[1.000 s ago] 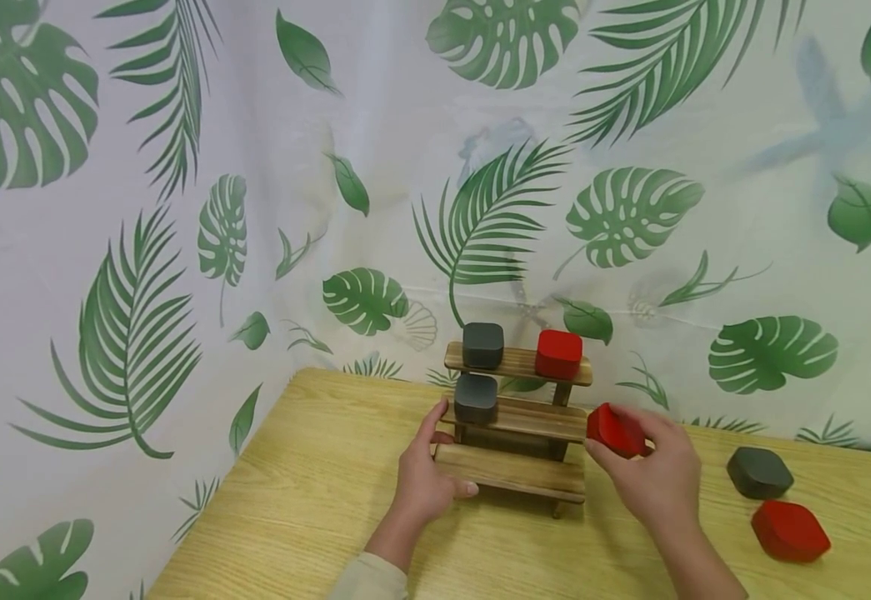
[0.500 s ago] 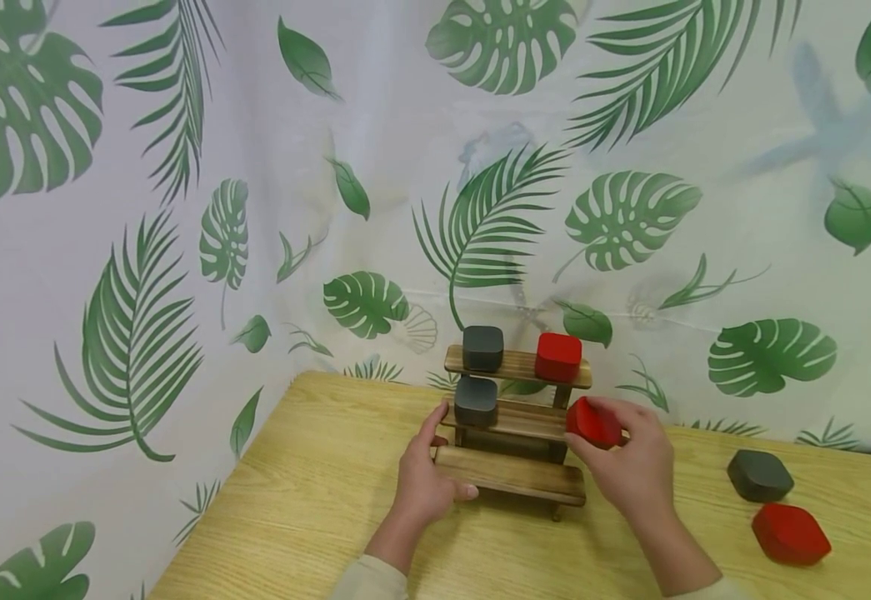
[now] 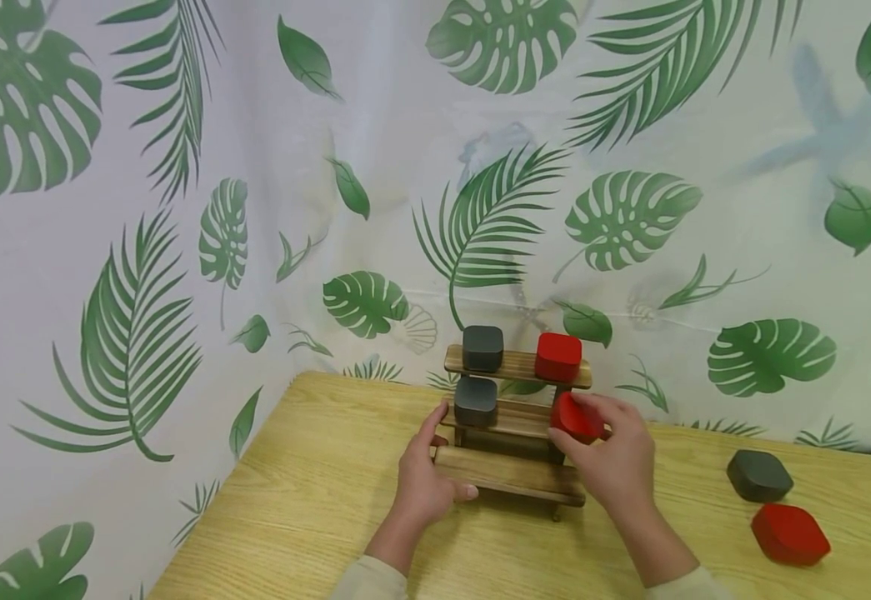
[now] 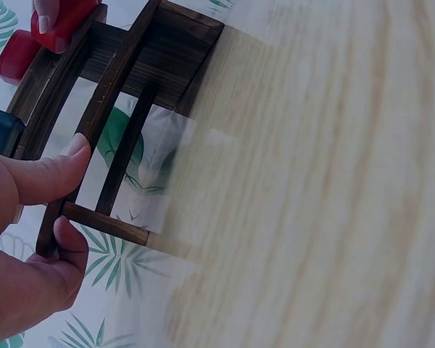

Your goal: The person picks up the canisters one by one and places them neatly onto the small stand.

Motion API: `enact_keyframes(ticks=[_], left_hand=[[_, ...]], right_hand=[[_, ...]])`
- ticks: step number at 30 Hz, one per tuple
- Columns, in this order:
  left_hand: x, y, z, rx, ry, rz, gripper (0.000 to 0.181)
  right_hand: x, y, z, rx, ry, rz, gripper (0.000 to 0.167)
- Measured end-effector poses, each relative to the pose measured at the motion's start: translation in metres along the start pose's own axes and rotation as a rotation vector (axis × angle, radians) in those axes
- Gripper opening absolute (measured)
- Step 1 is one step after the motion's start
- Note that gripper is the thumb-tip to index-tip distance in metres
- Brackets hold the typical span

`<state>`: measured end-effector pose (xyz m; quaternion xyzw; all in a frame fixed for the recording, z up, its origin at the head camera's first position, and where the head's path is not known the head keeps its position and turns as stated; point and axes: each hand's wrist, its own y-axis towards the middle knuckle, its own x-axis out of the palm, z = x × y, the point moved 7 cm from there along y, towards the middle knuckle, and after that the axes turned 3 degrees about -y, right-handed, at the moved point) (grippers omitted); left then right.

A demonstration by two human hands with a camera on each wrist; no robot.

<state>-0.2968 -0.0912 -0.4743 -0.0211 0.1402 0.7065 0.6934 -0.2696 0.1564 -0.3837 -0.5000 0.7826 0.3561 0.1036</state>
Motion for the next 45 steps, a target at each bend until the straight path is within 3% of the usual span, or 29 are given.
enact_keyframes(ticks=[28, 45], left_hand=[[0.003, 0.0, -0.003, -0.015, -0.015, -0.012, 0.12], [0.0, 0.0, -0.002, -0.009, -0.009, -0.013, 0.122]], right_hand=[[0.018, 0.0, 0.001, 0.027, 0.024, 0.011, 0.048], [0.025, 0.001, 0.001, -0.015, 0.014, 0.018, 0.047]])
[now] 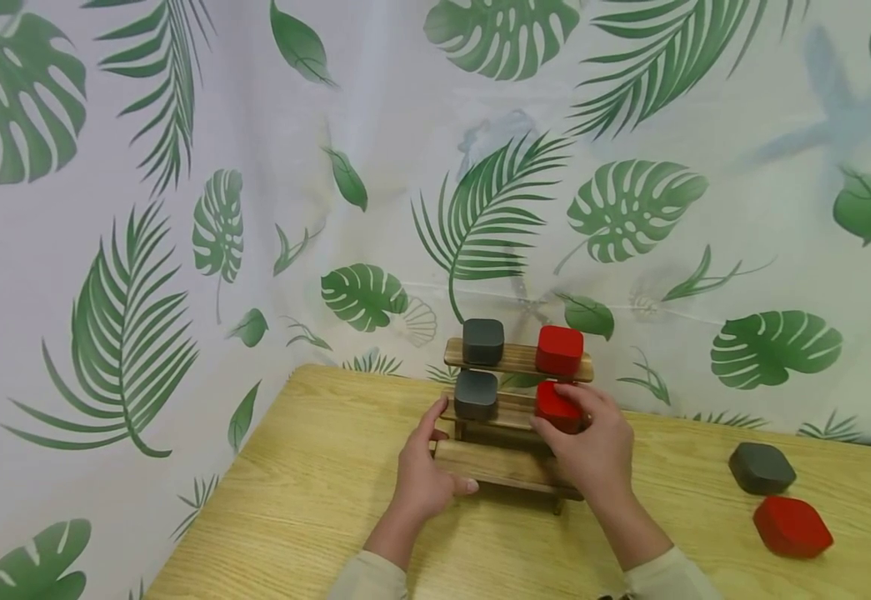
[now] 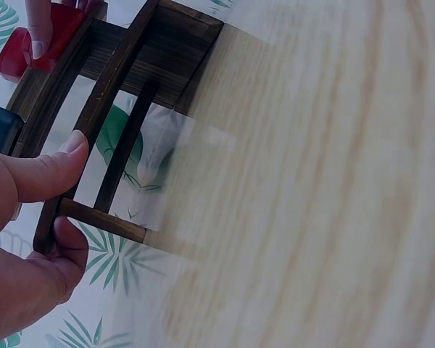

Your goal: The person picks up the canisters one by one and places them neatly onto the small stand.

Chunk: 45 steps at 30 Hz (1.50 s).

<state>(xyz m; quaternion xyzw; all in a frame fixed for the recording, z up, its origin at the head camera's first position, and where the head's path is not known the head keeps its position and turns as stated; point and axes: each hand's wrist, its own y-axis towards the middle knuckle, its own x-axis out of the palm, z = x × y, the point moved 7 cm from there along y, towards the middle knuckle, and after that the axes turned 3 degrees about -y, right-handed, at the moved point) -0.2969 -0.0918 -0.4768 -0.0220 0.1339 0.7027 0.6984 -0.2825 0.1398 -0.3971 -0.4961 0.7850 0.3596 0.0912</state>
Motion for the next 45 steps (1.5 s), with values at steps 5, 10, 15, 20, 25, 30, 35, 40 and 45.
enact_keyframes(ticks=[5, 10, 15, 20, 25, 30, 35, 40, 45], left_hand=[[0.0, 0.0, 0.0, -0.005, -0.001, 0.004, 0.122], [0.0, 0.0, 0.0, -0.004, 0.0, 0.001, 0.122], [0.0, 0.0, 0.0, 0.01, 0.002, -0.008, 0.12], [-0.001, 0.0, 0.002, 0.008, 0.003, -0.008, 0.12], [0.001, 0.0, 0.002, 0.005, -0.002, -0.012, 0.119], [0.001, 0.0, 0.002, 0.004, -0.014, -0.01, 0.119], [0.001, 0.0, 0.0, 0.012, -0.021, -0.014, 0.119], [0.001, 0.0, 0.0, 0.016, -0.021, -0.02, 0.119], [0.001, 0.0, 0.001, 0.013, -0.016, -0.019, 0.119]], right_hand=[[0.0, 0.0, 0.0, -0.009, -0.006, -0.007, 0.049], [0.0, -0.002, 0.0, -0.014, -0.012, -0.026, 0.057], [-0.003, -0.004, 0.001, -0.01, 0.007, -0.027, 0.063], [-0.01, -0.005, 0.003, 0.011, 0.031, -0.026, 0.064], [-0.022, -0.008, 0.007, 0.026, 0.047, -0.012, 0.062], [-0.034, -0.01, 0.013, 0.007, 0.043, 0.018, 0.062], [-0.039, -0.012, 0.022, 0.023, 0.022, 0.022, 0.064], [-0.044, -0.014, 0.029, 0.05, 0.01, 0.025, 0.064], [-0.049, -0.016, 0.033, 0.055, -0.008, 0.035, 0.064]])
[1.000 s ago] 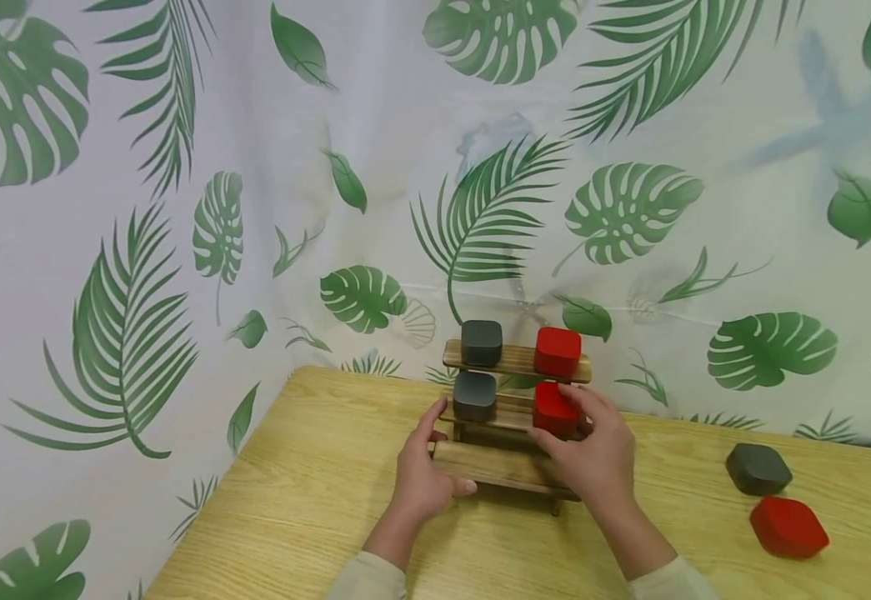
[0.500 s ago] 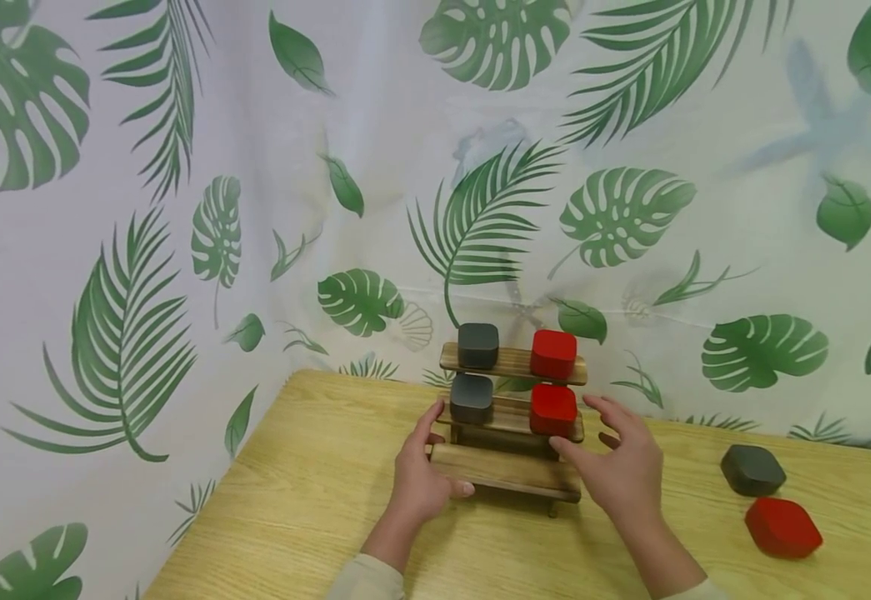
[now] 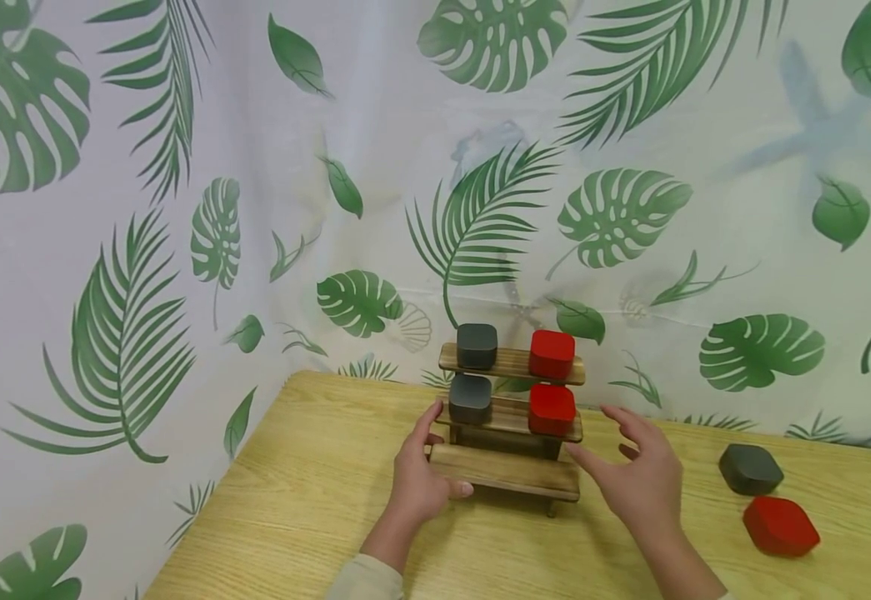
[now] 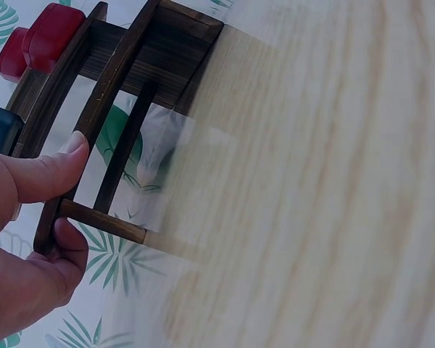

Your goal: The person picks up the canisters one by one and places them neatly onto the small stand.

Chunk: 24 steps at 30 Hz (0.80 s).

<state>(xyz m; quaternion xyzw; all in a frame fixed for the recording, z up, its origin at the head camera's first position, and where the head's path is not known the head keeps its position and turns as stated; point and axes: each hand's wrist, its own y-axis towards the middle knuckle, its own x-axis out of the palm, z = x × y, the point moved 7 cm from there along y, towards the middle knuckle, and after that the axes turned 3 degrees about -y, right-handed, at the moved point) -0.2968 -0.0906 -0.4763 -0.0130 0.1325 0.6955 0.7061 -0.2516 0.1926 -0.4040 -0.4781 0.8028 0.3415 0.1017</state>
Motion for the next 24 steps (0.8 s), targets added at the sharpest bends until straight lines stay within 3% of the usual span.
enact_keyframes(ticks=[6, 24], left_hand=[[-0.001, 0.0, 0.001, -0.004, 0.008, 0.004, 0.119], [0.0, 0.0, 0.001, 0.006, 0.015, -0.002, 0.119]], right_hand=[[-0.005, -0.001, 0.01, 0.004, -0.039, 0.001, 0.064], [-0.027, -0.005, 0.046, 0.148, -0.138, -0.03, 0.067]])
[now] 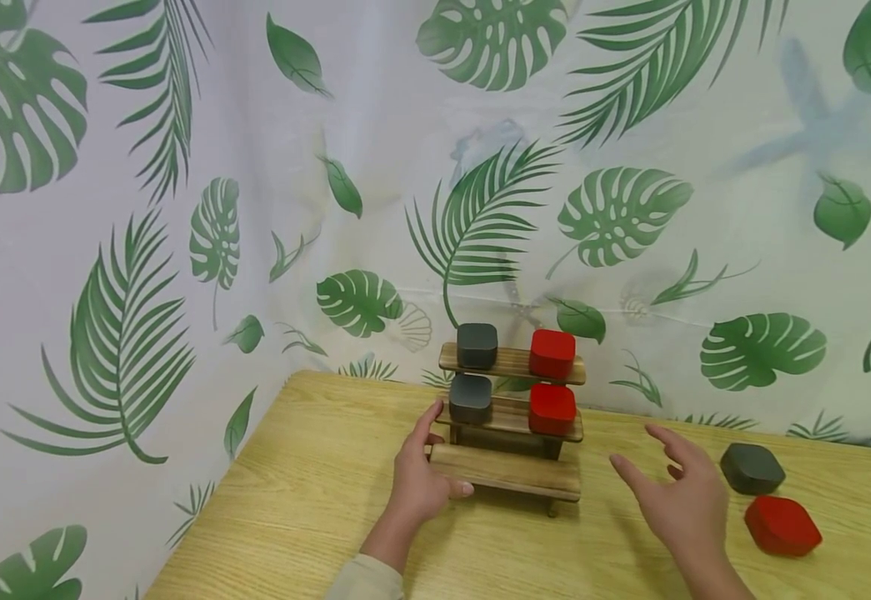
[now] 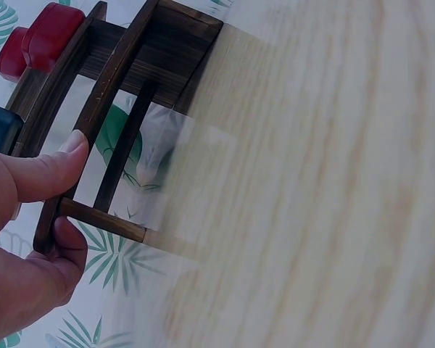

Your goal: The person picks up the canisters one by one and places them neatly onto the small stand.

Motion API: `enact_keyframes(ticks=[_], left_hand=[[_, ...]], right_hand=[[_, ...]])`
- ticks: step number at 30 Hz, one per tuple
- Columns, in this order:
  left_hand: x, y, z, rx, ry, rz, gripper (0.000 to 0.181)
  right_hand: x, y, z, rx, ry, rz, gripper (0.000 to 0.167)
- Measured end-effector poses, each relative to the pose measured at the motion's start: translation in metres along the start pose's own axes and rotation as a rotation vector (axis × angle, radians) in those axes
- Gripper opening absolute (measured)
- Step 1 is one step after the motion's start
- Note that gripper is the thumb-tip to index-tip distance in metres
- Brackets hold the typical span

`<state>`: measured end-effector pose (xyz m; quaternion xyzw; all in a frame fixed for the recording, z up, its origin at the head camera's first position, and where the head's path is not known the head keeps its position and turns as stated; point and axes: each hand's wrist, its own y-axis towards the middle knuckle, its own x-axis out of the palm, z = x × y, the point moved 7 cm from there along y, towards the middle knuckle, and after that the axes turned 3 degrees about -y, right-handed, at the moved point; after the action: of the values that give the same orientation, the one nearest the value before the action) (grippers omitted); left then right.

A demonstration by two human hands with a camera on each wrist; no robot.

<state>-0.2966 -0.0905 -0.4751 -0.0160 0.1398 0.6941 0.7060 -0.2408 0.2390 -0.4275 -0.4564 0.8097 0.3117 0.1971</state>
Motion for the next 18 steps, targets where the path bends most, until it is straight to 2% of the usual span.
enact_keyframes(ticks=[8, 18], left_hand=[[0.0, 0.0, 0.0, 0.003, -0.002, 0.001, 0.118], [0.001, 0.001, -0.001, -0.002, 0.003, 0.007, 0.119]], right_hand=[[-0.009, -0.001, 0.008, 0.008, 0.008, 0.027, 0.062], [-0.017, -0.001, 0.026, 0.047, -0.058, 0.038, 0.063]])
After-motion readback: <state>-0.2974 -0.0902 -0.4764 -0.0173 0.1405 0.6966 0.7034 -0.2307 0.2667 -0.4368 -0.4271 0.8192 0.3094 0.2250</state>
